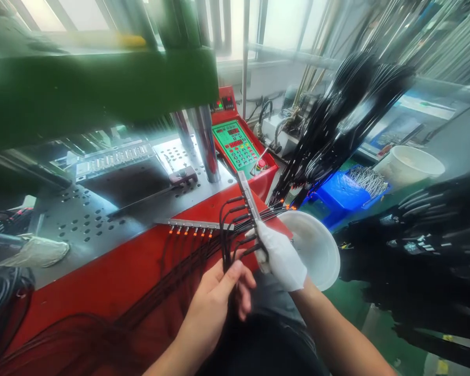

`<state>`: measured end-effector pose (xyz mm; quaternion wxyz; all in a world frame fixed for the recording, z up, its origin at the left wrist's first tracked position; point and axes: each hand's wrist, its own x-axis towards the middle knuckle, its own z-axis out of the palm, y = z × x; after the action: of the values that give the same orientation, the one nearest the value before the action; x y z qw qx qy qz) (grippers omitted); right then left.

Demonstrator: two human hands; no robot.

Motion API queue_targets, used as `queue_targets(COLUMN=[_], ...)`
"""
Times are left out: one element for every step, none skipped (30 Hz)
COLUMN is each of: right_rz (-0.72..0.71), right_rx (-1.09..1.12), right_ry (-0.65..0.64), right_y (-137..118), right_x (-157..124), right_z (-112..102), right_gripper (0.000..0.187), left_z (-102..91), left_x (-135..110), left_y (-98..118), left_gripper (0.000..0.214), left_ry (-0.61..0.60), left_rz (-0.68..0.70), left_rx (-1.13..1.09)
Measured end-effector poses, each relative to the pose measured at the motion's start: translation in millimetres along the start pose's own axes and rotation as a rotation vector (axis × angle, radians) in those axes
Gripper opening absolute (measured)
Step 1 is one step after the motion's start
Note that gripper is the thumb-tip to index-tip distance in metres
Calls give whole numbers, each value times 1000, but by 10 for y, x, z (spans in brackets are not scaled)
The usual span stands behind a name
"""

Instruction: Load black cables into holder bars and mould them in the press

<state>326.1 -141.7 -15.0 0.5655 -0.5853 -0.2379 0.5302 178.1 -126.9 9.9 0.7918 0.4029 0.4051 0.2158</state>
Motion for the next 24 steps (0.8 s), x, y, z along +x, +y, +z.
queue_targets(right_rz=[2, 6, 14, 24, 36, 47, 60, 71, 77, 80, 82, 91, 107, 123, 139, 152, 157, 155, 149, 143, 136, 122, 99, 63], right_rx=[2, -1, -6, -9, -11, -9, -9, -13, -16, -21, -25, -26, -23, -15, -6, 2, 10, 14, 14, 9, 1, -7, -14, -19], right_ry=[-3, -5, -7, -8, -14, -22, -30, -36, -34, -29, -24, -20, -23, -29, -37, -46, -54, -59, -63, -67, -66, -60, -47, -35], right_y=[-6, -15, -27, -40, -54, -66, -76, -81, -82, -79, -71, -60, -48, -35, -25, -18, -14, -12, -10, -7, 2, 17, 38, 63], right_x=[-8, -16, -23, -28, -32, -35, -37, -38, -38, -37, -34, -32, -29, -27, -27, -28, -31, -36, -42, -48, -54, -60, -64, -66], right_z=[35, 62, 82, 94, 100, 100, 97, 92, 86, 81, 76, 71, 67, 62, 56, 50, 45, 41, 39, 41, 46, 55, 67, 81], right_gripper=[52, 51, 50, 49, 50, 50, 51, 51, 51, 51, 51, 51, 52, 53, 54, 55, 55, 56, 56, 57, 57, 57, 58, 58], left_z=[-3, -9, -18, -28, -39, -49, -58, -67, -75, -83, -92, -102, -114, -127, -141, -155, -169, -181, -191, -199, -204, -204, -202, -195], left_x=[9, 15, 19, 19, 18, 16, 14, 11, 8, 5, 1, -5, -11, -18, -24, -30, -33, -33, -31, -26, -20, -16, -14, -18], left_y=[15, 25, 30, 31, 29, 26, 22, 19, 17, 17, 18, 21, 25, 30, 35, 38, 39, 37, 31, 21, 7, -8, -23, -38], left_gripper=[35, 38, 40, 40, 38, 37, 36, 36, 36, 37, 37, 37, 37, 38, 39, 38, 36, 34, 33, 32, 30, 29, 28, 27], left_ry=[50, 94, 128, 144, 151, 154, 158, 164, 164, 153, 129, 92, 46, 1, -42, -81, -113, -141, -161, -171, -164, -143, -118, -91], left_rz=[21, 36, 47, 52, 50, 46, 43, 41, 34, 20, 2, -20, -41, -56, -66, -73, -77, -82, -87, -85, -76, -60, -44, -29], left_rx=[-39, -66, -80, -83, -77, -69, -64, -64, -66, -66, -66, -60, -45, -26, -10, 2, 10, 18, 21, 22, 23, 25, 26, 37])
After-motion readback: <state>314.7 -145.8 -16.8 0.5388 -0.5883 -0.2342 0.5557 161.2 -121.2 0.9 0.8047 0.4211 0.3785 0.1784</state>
